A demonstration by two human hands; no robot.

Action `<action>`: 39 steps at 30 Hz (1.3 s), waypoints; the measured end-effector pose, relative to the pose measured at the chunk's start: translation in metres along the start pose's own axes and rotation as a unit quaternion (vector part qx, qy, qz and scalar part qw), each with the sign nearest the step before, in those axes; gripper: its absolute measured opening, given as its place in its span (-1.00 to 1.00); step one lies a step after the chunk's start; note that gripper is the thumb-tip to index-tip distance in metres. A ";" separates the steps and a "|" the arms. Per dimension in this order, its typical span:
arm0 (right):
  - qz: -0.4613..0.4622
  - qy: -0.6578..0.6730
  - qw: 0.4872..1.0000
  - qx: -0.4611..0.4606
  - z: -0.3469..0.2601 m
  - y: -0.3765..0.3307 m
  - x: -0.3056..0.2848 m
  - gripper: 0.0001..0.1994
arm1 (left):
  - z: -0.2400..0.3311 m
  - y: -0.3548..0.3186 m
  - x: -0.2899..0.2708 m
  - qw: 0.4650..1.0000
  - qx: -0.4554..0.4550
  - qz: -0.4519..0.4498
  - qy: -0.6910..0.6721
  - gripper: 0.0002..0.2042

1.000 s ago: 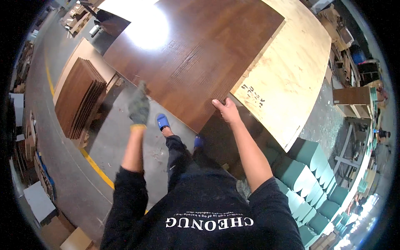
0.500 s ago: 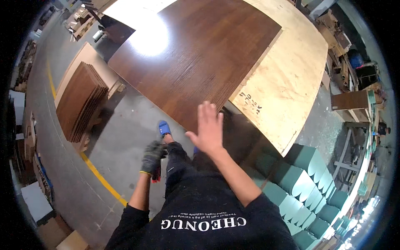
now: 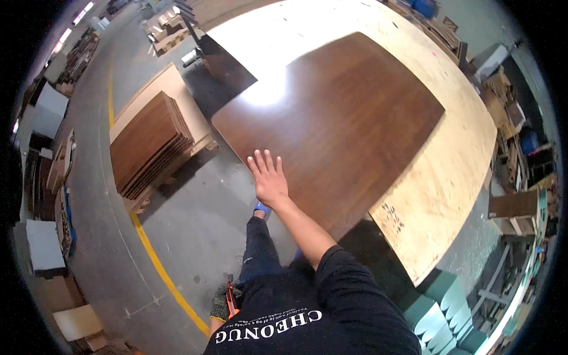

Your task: The person moves a wooden panel from a stack to a workbench, trims the edges with a handheld tool, and then places it onto a separate stack on the floor.

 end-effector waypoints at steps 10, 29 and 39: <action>0.025 -0.003 1.000 -0.015 -0.052 0.175 0.034 -0.42 | 0.102 0.071 -0.012 0.993 -0.047 0.077 0.072 -0.55; 0.029 -0.053 0.970 0.234 0.024 -0.060 -0.045 -0.26 | 0.305 0.196 0.344 0.898 0.181 -0.154 0.371 -0.63; 0.470 0.484 0.298 0.675 0.046 -0.402 0.091 -0.55 | 0.259 0.177 0.485 0.675 0.189 -0.220 0.679 -0.64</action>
Point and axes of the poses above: each hand's wrist, its own y-axis towards the middle knuckle, its own x-axis out of the palm, z = x × y, the point moved 10 cm from there along y, towards the middle knuckle, and after that the axes turned 5 degrees about z, right-handed, at the moved point
